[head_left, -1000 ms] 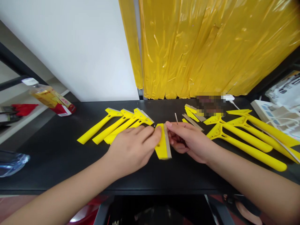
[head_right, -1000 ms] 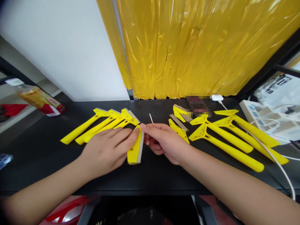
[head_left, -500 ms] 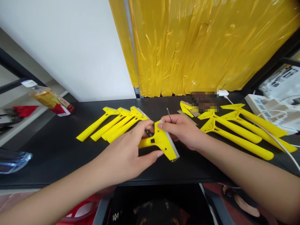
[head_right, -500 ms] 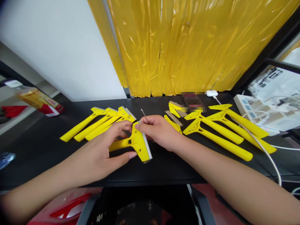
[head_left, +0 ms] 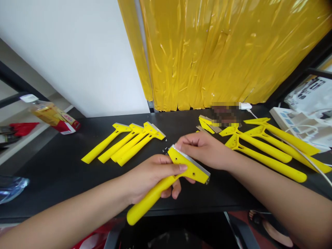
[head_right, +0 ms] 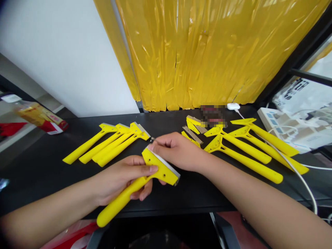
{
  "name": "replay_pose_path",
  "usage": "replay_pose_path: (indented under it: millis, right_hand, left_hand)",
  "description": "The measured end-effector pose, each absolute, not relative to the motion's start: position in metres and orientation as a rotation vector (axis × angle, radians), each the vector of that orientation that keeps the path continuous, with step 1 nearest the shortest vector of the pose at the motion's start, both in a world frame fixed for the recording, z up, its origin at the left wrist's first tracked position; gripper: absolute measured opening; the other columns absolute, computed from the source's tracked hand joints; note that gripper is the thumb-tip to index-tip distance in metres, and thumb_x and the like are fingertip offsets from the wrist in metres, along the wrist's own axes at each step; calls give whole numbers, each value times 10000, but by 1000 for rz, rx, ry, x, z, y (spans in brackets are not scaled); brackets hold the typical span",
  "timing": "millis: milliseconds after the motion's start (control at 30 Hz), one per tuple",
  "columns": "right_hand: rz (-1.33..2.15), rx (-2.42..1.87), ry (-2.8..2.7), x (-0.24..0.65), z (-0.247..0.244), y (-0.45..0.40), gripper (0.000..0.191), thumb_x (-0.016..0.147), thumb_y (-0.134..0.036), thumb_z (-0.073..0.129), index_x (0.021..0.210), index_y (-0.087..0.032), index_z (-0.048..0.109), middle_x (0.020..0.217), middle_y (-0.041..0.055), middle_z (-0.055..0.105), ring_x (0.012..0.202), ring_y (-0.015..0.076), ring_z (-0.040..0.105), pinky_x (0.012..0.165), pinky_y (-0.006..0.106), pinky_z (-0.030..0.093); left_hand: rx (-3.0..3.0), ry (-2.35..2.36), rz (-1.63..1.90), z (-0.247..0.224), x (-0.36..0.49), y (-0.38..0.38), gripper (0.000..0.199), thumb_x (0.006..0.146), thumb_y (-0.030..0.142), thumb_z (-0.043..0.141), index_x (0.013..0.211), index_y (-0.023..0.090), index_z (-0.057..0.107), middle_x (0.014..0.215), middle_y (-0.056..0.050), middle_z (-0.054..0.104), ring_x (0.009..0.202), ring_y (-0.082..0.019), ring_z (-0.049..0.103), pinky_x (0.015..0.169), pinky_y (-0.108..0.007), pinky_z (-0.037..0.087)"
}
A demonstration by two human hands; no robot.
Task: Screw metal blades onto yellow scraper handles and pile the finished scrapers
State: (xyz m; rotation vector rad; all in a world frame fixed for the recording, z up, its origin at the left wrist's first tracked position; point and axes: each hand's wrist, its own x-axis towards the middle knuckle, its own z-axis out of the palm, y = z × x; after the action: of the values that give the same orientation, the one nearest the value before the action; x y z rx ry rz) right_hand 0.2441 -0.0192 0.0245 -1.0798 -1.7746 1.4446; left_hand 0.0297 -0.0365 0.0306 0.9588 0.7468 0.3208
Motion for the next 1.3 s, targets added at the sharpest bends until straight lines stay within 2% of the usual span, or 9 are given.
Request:
replay_pose_path:
  millis: [133, 233, 367, 433, 533, 667, 900, 1133, 1300]
  right_hand:
    - [1118, -1264, -1716, 251, 15, -2, 444, 1102, -477, 372, 1204, -207, 710, 685, -36, 605, 496, 108, 481, 490, 242, 391]
    - [973, -1303, -1773, 256, 5, 9, 404, 1102, -365, 361, 1358, -237, 646, 830, -11, 661, 593, 124, 557, 577, 263, 457]
    - [757, -1297, -1999, 253, -7, 12, 453, 1003, -148, 473, 1346, -304, 724, 975, 14, 700, 902, 170, 643, 883, 327, 496]
    - [690, -1277, -2110, 247, -13, 11, 489, 1003, -134, 466, 1376, -320, 722, 1065, 27, 714, 992, 188, 657, 943, 347, 495]
    - [622, -1270, -2248, 238, -21, 10, 513, 1027, -150, 449, 1448, -336, 677, 1137, 38, 716, 1000, 193, 685, 914, 338, 518]
    - [506, -1320, -2371, 231, -26, 12, 551, 1030, -145, 432, 1507, -338, 629, 1084, 44, 703, 899, 188, 702, 840, 325, 529]
    - [370, -1377, -2498, 228, -23, 13, 580, 1041, -155, 419, 1575, -336, 553, 1096, 39, 691, 870, 166, 684, 801, 286, 518]
    - [464, -1388, -2435, 234, -22, 12, 557, 1066, -176, 421, 1569, -372, 555, 1130, 30, 706, 993, 169, 700, 906, 284, 524]
    - [506, -1383, -2420, 235, -23, 12, 572, 1048, -161, 427, 1558, -373, 573, 1135, 31, 703, 947, 168, 700, 878, 292, 533]
  left_hand:
    - [995, 820, 518, 28, 17, -17, 372, 999, 429, 687, 965, 80, 811, 544, -56, 643, 420, -81, 493, 423, -176, 333]
    - [986, 880, 766, 25, 5, 5, 336, 974, 410, 712, 1005, 89, 805, 568, -38, 631, 469, -100, 527, 442, -179, 390]
    - [962, 903, 1002, 18, -3, 25, 281, 903, 355, 783, 1005, 94, 788, 746, -66, 718, 528, -104, 557, 455, -192, 445]
    - [978, 906, 1004, 15, -5, 27, 289, 921, 372, 765, 1004, 96, 786, 674, -50, 690, 503, -107, 544, 445, -193, 430]
    - [1010, 899, 957, 10, -8, 24, 329, 975, 419, 707, 1028, 104, 788, 540, -21, 615, 457, -110, 518, 452, -196, 414]
    - [1004, 892, 920, 8, -8, 20, 360, 995, 458, 685, 1036, 117, 791, 545, -33, 634, 449, -113, 529, 455, -200, 405]
    - [985, 890, 958, 6, -3, 26, 340, 965, 471, 732, 891, 141, 774, 546, -37, 640, 459, -112, 521, 447, -200, 395]
    - [1055, 900, 923, 4, -1, 29, 356, 998, 469, 674, 907, 139, 773, 501, -17, 589, 445, -108, 474, 460, -210, 392]
    - [1034, 913, 933, 3, 0, 29, 347, 996, 468, 660, 885, 150, 741, 499, -6, 554, 447, -112, 468, 459, -216, 385]
